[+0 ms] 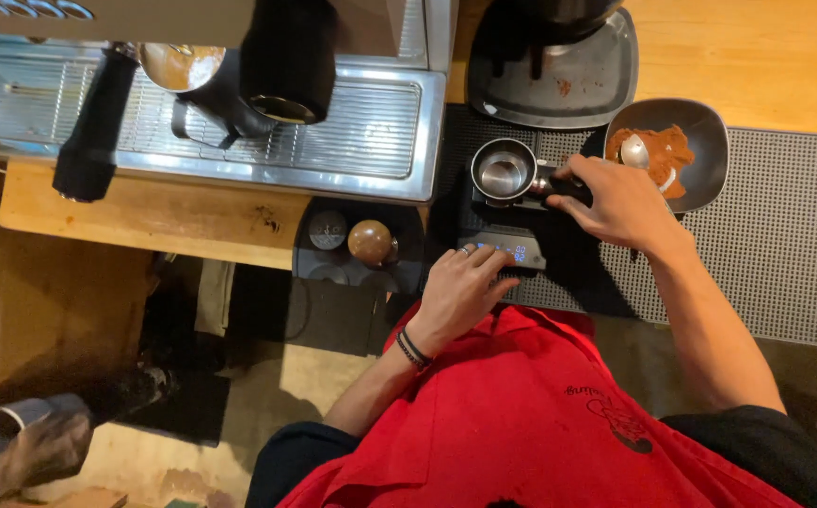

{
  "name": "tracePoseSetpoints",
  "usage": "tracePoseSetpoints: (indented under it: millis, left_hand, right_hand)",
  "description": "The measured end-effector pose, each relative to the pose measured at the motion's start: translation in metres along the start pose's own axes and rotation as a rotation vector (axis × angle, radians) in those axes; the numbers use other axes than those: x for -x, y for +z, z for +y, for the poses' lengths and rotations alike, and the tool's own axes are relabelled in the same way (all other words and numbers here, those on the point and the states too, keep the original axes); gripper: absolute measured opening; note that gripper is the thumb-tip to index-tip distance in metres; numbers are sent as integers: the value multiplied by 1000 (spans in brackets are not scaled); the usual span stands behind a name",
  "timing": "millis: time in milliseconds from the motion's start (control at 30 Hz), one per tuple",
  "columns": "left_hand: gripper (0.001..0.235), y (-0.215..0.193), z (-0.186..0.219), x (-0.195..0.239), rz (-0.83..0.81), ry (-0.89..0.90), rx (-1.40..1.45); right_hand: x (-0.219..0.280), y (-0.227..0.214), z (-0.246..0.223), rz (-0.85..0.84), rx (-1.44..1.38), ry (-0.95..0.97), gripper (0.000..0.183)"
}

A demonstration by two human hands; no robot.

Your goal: The person prepares an espresso by tamping coffee grounds in a portafilter, locking it into the espresso machine, and brewing. They then remove the portafilter, wipe it with a cloth, and repeat the process by adding more grounds, tamping, and locking it back into the machine.

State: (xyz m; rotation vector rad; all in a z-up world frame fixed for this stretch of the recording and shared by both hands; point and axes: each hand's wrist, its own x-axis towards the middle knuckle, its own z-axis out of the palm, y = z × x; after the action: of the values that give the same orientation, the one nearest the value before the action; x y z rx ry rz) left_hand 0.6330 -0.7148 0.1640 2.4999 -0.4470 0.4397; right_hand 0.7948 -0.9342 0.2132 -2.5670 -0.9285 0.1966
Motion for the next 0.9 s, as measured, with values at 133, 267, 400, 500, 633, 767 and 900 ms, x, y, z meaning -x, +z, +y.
tracePoseSetpoints:
  millis: [133,267,400,500,633,767,900]
  left_hand:
    - [39,23,15,7,-87,-62,-76]
    - [55,31,32,8,-214,-75,-135]
    - [58,35,39,6,-377,-148,-167]
    - [49,28,48,-3,-184,-88,-154]
    - [42,10,53,-19,36,-63,-141]
    - [36,-10,45,-30,223,-43,-118]
    - [29,-35,43,-46,311,-67,-50]
  right_hand:
    - [1,-4,9,16,2,-96,32]
    - [3,-4,19,253,100,-269,29]
    - [13,1,25,419,84,-281,28]
    - [23,-9,9,460,34,-309,21]
    - [31,-7,11,474,30,-308,19]
    - [34,-10,15,475,13,-305,17]
    - [33,-22,13,463,-4,-300,15]
